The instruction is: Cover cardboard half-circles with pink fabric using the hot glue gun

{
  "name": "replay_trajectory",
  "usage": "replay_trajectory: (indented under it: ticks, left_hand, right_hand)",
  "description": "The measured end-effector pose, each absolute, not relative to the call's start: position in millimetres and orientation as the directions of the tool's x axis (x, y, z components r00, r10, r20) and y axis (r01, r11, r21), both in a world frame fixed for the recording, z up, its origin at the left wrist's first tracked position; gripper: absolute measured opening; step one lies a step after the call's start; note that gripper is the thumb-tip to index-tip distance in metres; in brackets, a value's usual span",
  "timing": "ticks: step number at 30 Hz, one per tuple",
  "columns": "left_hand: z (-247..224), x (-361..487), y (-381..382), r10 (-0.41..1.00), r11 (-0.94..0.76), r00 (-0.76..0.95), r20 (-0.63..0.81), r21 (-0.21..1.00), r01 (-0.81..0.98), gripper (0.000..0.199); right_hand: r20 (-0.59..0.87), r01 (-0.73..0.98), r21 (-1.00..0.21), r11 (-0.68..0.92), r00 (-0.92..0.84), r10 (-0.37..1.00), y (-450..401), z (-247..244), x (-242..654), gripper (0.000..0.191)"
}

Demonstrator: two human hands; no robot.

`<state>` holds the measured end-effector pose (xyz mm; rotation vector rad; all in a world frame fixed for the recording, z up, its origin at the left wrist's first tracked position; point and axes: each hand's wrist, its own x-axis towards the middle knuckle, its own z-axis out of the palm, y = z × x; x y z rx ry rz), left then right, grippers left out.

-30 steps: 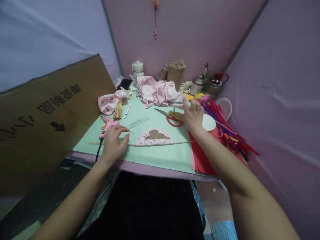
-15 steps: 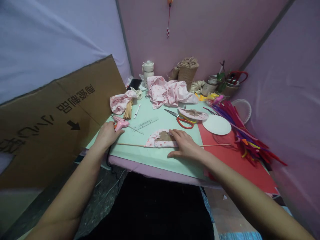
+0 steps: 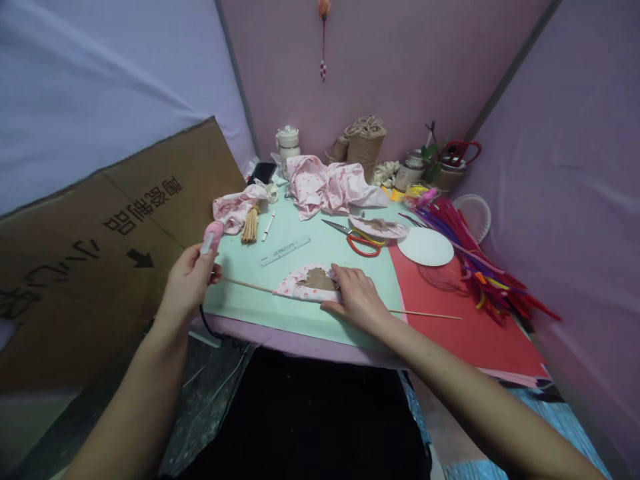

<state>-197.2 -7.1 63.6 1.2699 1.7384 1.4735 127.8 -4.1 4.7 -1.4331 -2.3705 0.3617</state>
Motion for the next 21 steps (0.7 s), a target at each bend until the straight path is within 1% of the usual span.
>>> replay_trajectory:
  ticks: [2, 4, 5, 7, 9, 12, 15, 18, 21]
  left_hand:
    - [62, -187, -11, 0.919, -0.070, -0.382, 0.093, 0.995, 0.075, 0.037]
    - [61, -178, -15, 0.935, -0.104, -0.352, 0.048, 0.984, -0.144, 0.035]
    - [61, -174, -18, 0.939, -0.125, -0.343, 0.032, 0.959, -0.253, 0.034]
    - [58, -168, -24, 0.949, -0.157, -0.314, 0.019, 0.893, -0.421, 0.036]
    - [53, -162, -29, 0.961, -0.158, -0.276, 0.013, 0.846, -0.509, 0.040]
    - [44, -155, -34, 0.976, -0.113, -0.218, -0.007, 0.838, -0.534, 0.036]
    - [41, -155, -34, 0.980, -0.086, -0.200, -0.021, 0.856, -0.510, 0.029]
    - [49, -168, -28, 0.957, -0.116, -0.289, 0.003, 0.921, -0.371, 0.027]
    - [67, -187, -23, 0.918, -0.158, -0.391, 0.064, 0.964, -0.212, 0.027]
  right_hand:
    - [0.147, 0.805, -0.377, 0.458, -0.437, 0.888, -5, 7, 128, 0.084]
    - [0.138, 0.806, -0.373, 0.460, -0.442, 0.886, -2, 14, 133, 0.088]
    - [0.144, 0.801, -0.372, 0.469, -0.449, 0.882, 0, 19, 136, 0.088]
    - [0.170, 0.783, -0.369, 0.500, -0.472, 0.865, 8, 33, 142, 0.081]
    - [0.177, 0.768, -0.360, 0.529, -0.501, 0.847, 17, 48, 146, 0.068]
    - [0.104, 0.760, -0.338, 0.555, -0.557, 0.824, 26, 64, 144, 0.051]
    - [0.030, 0.754, -0.319, 0.574, -0.598, 0.801, 23, 63, 140, 0.044]
    - [0.030, 0.762, -0.318, 0.564, -0.587, 0.809, 11, 55, 142, 0.043]
    - [0.025, 0.758, -0.363, 0.541, -0.573, 0.819, -1, 50, 151, 0.040]
